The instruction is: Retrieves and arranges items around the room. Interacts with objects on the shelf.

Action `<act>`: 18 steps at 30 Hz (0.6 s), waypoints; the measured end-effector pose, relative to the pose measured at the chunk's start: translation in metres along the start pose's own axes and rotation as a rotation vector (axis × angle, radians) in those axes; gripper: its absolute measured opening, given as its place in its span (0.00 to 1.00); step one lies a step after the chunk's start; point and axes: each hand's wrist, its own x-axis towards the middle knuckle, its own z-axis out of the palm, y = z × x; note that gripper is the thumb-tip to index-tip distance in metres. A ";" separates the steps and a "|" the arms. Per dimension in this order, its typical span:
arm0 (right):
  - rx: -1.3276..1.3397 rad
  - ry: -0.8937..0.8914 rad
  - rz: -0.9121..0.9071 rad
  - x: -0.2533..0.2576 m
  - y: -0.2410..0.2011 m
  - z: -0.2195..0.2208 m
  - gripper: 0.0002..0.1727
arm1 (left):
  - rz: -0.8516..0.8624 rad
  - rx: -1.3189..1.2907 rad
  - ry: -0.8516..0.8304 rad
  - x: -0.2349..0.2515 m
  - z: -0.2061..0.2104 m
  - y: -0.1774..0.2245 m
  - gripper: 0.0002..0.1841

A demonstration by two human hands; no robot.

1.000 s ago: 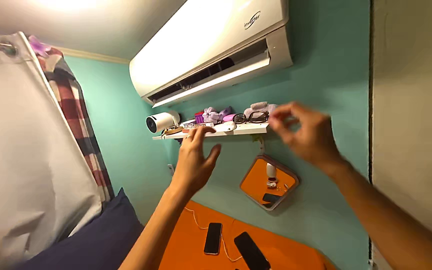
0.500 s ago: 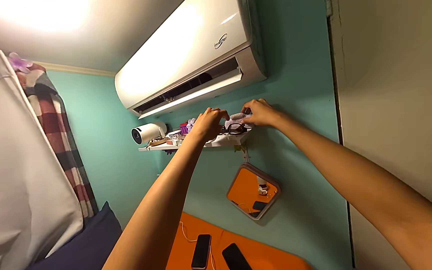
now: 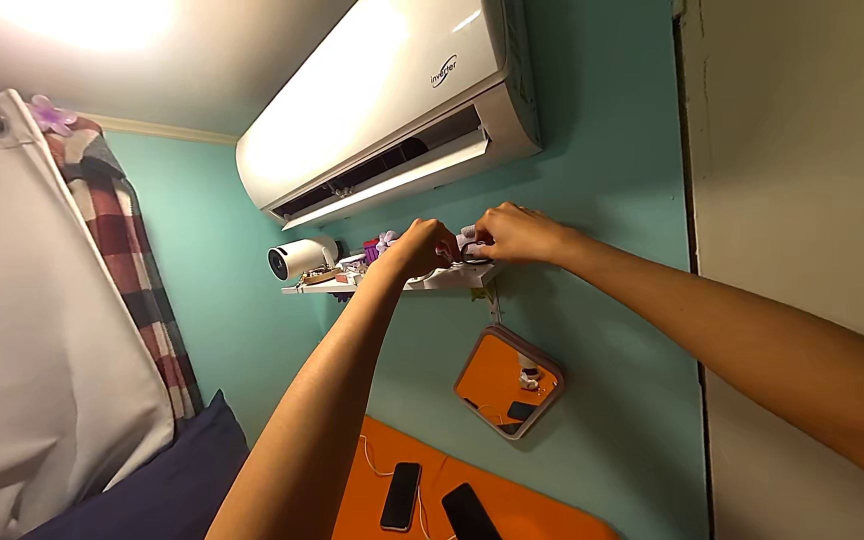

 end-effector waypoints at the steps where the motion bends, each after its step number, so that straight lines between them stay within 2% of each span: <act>1: 0.006 -0.002 -0.001 0.003 0.005 0.001 0.13 | 0.006 -0.005 -0.008 -0.001 0.000 0.000 0.09; 10: 0.041 0.007 -0.028 0.008 0.023 0.002 0.15 | 0.045 0.008 -0.087 0.004 0.006 0.003 0.08; 13: 0.060 0.057 -0.053 0.001 0.020 -0.001 0.18 | 0.006 0.030 -0.159 0.005 0.006 0.011 0.09; 16: 0.116 0.138 -0.115 -0.003 0.018 -0.008 0.13 | -0.084 0.059 -0.181 0.004 0.006 0.013 0.12; 18: 0.175 0.175 -0.155 -0.008 0.013 -0.013 0.11 | -0.129 0.047 -0.135 0.003 0.002 0.011 0.12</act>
